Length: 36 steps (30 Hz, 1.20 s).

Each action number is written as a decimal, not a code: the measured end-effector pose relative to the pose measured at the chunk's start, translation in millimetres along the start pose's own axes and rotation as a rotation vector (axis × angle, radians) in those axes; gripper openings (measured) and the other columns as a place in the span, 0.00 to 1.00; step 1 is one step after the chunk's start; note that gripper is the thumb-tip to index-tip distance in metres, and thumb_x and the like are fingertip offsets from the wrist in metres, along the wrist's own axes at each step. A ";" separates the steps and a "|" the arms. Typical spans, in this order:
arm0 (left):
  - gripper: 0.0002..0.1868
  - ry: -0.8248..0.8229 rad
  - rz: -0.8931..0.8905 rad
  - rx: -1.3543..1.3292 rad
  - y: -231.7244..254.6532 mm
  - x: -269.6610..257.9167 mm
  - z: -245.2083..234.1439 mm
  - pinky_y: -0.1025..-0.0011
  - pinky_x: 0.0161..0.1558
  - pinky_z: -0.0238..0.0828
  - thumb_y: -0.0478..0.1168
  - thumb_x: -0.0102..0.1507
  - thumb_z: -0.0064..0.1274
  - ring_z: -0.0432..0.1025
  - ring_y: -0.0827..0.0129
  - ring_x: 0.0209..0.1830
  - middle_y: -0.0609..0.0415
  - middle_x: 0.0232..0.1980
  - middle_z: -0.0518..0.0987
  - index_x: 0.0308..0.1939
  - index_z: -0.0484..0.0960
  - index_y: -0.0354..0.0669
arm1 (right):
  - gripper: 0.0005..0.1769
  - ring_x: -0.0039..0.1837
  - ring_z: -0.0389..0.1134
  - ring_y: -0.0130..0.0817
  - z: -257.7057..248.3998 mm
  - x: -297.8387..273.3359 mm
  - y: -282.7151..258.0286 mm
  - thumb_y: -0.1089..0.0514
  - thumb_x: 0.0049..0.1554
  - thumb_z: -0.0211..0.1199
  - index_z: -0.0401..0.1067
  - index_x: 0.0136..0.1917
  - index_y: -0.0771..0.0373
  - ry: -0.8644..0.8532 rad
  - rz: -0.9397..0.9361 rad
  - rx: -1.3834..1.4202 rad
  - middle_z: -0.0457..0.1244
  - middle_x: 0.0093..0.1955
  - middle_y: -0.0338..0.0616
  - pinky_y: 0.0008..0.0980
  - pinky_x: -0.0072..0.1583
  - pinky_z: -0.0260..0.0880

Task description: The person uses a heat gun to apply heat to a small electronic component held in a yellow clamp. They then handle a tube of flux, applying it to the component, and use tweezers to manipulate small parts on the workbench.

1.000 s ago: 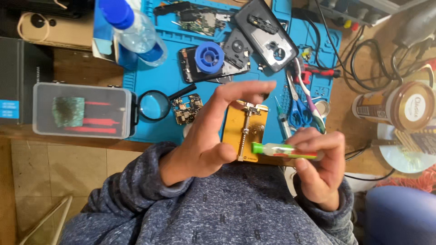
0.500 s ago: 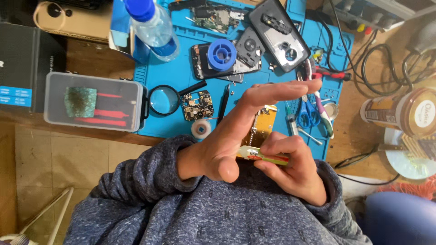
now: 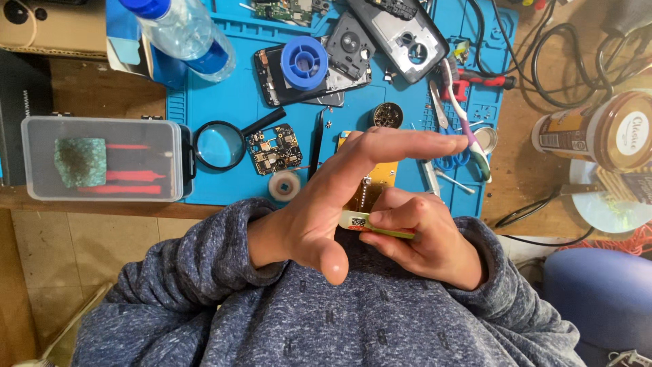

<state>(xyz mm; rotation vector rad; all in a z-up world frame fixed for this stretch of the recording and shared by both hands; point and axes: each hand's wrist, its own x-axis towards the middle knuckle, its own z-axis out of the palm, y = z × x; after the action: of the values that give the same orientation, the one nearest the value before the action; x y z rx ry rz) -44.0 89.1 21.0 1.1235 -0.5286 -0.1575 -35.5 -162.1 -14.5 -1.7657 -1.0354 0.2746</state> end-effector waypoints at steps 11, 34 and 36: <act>0.54 0.065 0.092 0.287 -3.5 -11.6 -11.4 0.41 1.07 0.69 0.89 0.79 0.30 0.69 0.54 1.02 0.53 0.96 0.69 0.92 0.65 0.56 | 0.17 0.46 0.76 0.46 -5.3 23.0 -13.7 0.52 0.72 0.70 0.64 0.64 0.55 -0.101 0.125 -0.015 0.70 0.51 0.46 0.44 0.48 0.69; 0.41 0.337 0.592 0.882 -19.6 -86.6 -58.7 0.60 0.29 0.42 0.80 0.72 0.30 0.52 0.65 0.20 0.61 0.26 0.53 0.35 0.76 0.48 | 0.15 0.45 0.71 0.33 32.9 195.2 -14.5 0.62 0.69 0.80 0.79 0.65 0.60 -0.163 0.043 -0.363 0.71 0.52 0.41 0.35 0.49 0.71; 0.40 0.335 0.583 0.909 -17.7 -87.7 -57.9 0.59 0.31 0.43 0.80 0.72 0.32 0.52 0.64 0.21 0.61 0.28 0.52 0.35 0.76 0.49 | 0.10 0.46 0.71 0.35 45.3 205.8 -7.7 0.62 0.71 0.75 0.80 0.63 0.55 -0.197 0.048 -0.438 0.72 0.50 0.37 0.39 0.48 0.69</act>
<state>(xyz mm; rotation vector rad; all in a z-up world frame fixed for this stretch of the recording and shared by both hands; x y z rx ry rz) -89.8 161.9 -41.9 1.7671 -0.6169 0.8437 57.1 22.5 28.0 -2.1919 -1.2653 0.2703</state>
